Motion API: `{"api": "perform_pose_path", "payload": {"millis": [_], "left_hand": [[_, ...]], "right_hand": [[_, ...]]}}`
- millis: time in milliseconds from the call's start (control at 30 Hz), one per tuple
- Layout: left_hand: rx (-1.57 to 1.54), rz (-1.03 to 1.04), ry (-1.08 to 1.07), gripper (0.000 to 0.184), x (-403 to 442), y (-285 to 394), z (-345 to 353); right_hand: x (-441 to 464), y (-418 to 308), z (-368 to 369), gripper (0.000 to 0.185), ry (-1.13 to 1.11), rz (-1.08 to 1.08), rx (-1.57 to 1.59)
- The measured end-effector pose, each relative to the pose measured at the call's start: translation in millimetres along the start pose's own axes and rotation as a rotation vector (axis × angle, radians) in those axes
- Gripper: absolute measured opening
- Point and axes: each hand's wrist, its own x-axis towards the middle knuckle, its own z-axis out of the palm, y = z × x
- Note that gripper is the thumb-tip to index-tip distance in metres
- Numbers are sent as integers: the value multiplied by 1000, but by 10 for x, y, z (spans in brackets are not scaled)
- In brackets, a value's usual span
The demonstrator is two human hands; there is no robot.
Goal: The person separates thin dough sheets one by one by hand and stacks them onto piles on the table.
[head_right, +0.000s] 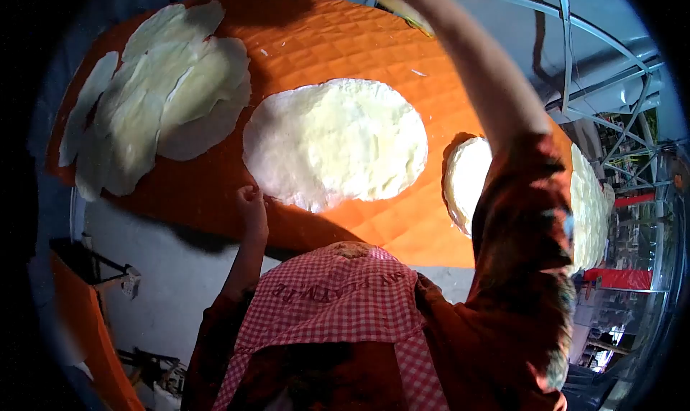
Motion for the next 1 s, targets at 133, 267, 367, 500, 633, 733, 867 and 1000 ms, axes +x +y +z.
{"api": "perform_pose_path", "payload": {"millis": [133, 267, 367, 500, 633, 733, 867, 1000], "left_hand": [[-61, -121, 39, 32, -236, 373, 36], [34, -114, 36, 29, -78, 143, 74], [134, -17, 39, 24, -2, 76, 68], [227, -85, -102, 13, 98, 107, 37], [97, -128, -139, 13, 25, 91, 107], [147, -89, -110, 20, 120, 63, 158], [-109, -237, -170, 29, 32, 221, 133], [-619, -530, -338, 37, 17, 421, 194]], "right_hand": [[-1389, -1145, 877, 15, 211, -26, 317], [-2584, -2301, 2267, 12, 31, -22, 557], [-2807, -2396, 2537, 10, 22, -154, 489], [-2532, -2138, 2030, 21, -117, -48, 586], [-2935, -2425, 1959, 21, -51, -129, 333], [-3221, -2648, 2190, 42, 140, -98, 505], [-3215, -2638, 2117, 53, 27, -66, 506], [-3312, -2717, 2226, 44, 124, -141, 388]]}}
